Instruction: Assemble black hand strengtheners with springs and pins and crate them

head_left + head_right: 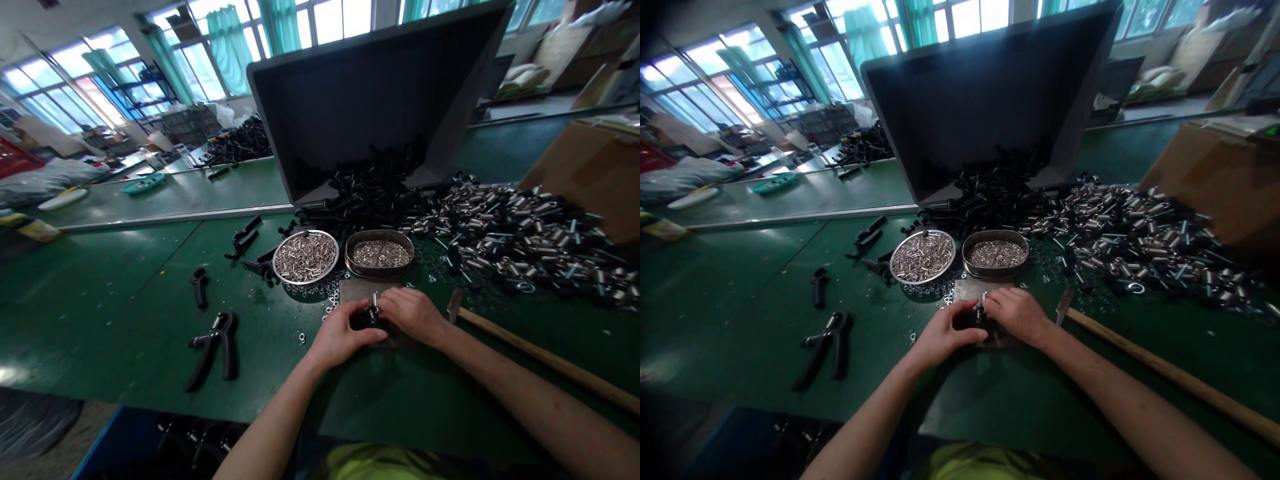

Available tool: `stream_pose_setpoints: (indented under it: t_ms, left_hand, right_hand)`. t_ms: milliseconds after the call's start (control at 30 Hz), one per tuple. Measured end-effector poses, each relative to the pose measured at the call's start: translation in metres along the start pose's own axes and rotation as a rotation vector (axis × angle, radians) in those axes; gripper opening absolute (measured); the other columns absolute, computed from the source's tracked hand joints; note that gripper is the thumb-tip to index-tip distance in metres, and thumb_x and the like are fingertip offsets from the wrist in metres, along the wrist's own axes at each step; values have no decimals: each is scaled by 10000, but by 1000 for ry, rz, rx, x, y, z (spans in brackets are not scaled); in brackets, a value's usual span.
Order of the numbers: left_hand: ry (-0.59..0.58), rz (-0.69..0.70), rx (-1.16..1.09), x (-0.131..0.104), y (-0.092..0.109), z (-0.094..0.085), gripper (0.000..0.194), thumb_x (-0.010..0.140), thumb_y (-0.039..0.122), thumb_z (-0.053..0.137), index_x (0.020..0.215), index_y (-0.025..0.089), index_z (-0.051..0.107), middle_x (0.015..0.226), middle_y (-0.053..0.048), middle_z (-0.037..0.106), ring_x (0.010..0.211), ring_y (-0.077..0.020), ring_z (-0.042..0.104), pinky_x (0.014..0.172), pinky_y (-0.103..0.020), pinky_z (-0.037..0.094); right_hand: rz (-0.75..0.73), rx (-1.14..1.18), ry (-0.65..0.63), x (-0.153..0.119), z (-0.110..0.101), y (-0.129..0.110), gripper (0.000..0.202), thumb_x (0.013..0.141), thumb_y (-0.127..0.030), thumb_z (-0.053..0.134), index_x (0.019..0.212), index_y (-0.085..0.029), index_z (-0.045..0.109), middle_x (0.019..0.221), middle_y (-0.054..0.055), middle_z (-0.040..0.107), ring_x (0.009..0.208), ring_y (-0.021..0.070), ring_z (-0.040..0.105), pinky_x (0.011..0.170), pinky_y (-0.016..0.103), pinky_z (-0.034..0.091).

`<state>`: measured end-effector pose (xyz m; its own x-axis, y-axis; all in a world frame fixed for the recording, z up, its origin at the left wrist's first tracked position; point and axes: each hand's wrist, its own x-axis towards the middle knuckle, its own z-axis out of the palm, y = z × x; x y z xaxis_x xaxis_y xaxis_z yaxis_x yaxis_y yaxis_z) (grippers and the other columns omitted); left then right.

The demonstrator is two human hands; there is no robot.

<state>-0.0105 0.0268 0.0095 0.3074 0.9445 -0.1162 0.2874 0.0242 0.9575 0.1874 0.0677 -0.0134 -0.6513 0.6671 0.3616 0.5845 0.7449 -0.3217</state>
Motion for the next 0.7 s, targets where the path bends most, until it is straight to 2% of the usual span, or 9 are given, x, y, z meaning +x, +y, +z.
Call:
stream_pose_setpoints:
  t_ms: [100,200,267,367,467,533,600,700]
  left_hand:
    - [29,196,531,-3,-6,9,632,672,444,724,1214,176,542,1126,-104,622,1047,-281,524,938,-437,401]
    - [19,272,746,-9,-12,18,612,730,433,676,1241,152,491,1087,-108,619,1018,-278,514,913,-442,411]
    - [63,251,752,-12,-14,20,614,703,430,706,1215,165,493,1085,-94,615,1010,-264,516,907,-422,416]
    - [133,159,718,-12,-14,20,599,613,450,773,1104,192,547,1047,-68,605,985,-249,523,851,-381,439]
    - [148,97,729,-9,-11,18,569,560,468,797,1021,211,585,1013,-54,583,969,-247,525,815,-363,442]
    - [139,89,737,-7,-10,18,570,544,478,801,1008,217,596,1012,-51,576,970,-245,527,821,-361,438]
    - [130,90,745,-5,-8,17,568,539,483,800,1001,218,604,1009,-52,576,970,-244,530,824,-360,436]
    - [132,86,759,-5,-8,18,570,536,484,799,1000,212,610,1007,-56,580,966,-246,534,818,-359,439]
  right_hand:
    - [-102,-211,-65,-2,2,5,222,916,-177,414,809,-186,608,686,38,587,644,157,504,583,286,326]
    - [-93,-270,-104,-8,-6,2,158,909,-204,455,874,-190,608,753,48,612,707,179,531,606,296,343]
    - [17,-290,-87,-22,-19,3,134,891,-231,490,965,-194,595,874,72,633,803,211,555,650,315,379]
    - [312,-323,-32,-67,-42,15,198,858,-309,519,1030,-223,567,1012,110,617,906,271,556,689,372,423]
    - [583,-369,-62,-124,-56,36,194,796,-440,566,878,-265,560,876,144,607,786,297,566,593,403,420]
    - [697,-361,-53,-151,-59,45,157,780,-432,569,791,-279,536,794,158,600,720,297,569,578,421,418]
    - [790,-315,-35,-157,-61,43,149,797,-428,527,761,-284,519,765,150,611,679,295,585,560,425,425]
    - [868,-143,-2,-131,-67,19,229,835,-470,433,838,-271,545,764,101,648,612,272,614,495,389,445]
